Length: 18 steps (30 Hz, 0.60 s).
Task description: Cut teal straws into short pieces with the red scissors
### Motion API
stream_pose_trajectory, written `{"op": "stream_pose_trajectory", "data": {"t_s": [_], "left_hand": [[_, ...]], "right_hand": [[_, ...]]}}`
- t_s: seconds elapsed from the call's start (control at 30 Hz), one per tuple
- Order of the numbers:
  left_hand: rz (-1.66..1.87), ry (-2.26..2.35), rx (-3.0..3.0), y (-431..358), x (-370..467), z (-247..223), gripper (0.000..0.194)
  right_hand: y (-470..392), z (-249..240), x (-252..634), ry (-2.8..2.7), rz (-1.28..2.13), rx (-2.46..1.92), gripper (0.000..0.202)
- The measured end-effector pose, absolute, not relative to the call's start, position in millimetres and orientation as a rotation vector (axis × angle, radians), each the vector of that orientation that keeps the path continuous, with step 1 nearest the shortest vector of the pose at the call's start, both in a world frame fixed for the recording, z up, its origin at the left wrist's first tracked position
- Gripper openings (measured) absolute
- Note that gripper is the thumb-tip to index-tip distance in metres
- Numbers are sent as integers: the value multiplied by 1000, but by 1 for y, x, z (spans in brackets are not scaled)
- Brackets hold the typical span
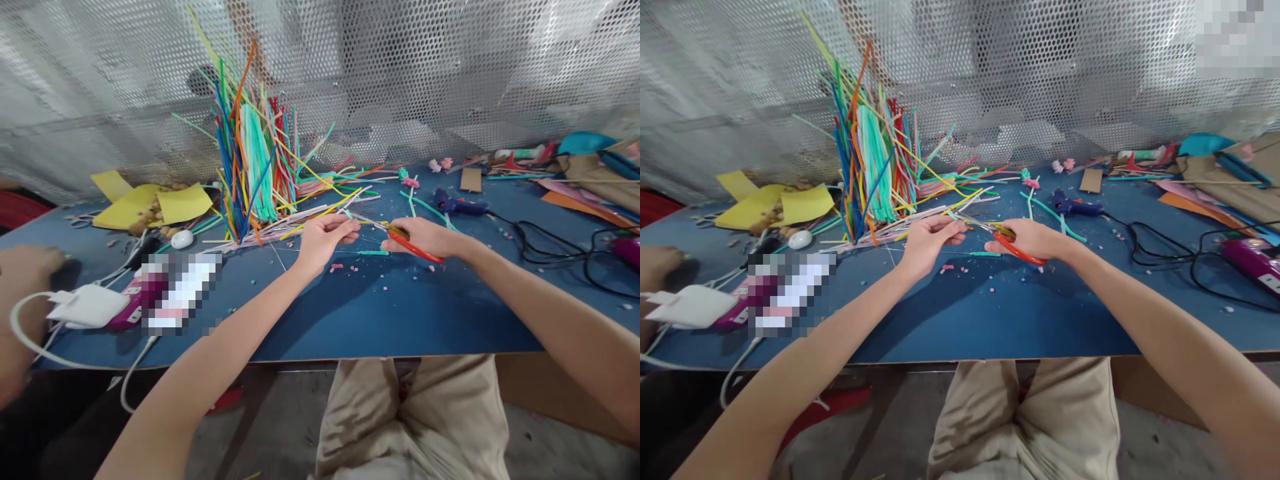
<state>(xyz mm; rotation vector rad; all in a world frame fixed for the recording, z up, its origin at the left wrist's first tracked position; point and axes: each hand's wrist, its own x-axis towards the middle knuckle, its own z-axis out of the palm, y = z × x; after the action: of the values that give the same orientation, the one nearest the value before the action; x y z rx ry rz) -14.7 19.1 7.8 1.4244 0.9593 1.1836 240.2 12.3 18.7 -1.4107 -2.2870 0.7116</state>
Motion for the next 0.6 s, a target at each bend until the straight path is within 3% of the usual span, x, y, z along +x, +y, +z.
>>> {"op": "stream_pose_trajectory", "data": {"t_s": [0.27,0.6], "left_hand": [[1347,924,1400,19,-17,15,30],[1277,1017,1683,10,-20,23,26]], "right_hand": [[8,25,239,-2216,653,-1375,50],[1,24,232,-2309,626,-1448,48]]}}
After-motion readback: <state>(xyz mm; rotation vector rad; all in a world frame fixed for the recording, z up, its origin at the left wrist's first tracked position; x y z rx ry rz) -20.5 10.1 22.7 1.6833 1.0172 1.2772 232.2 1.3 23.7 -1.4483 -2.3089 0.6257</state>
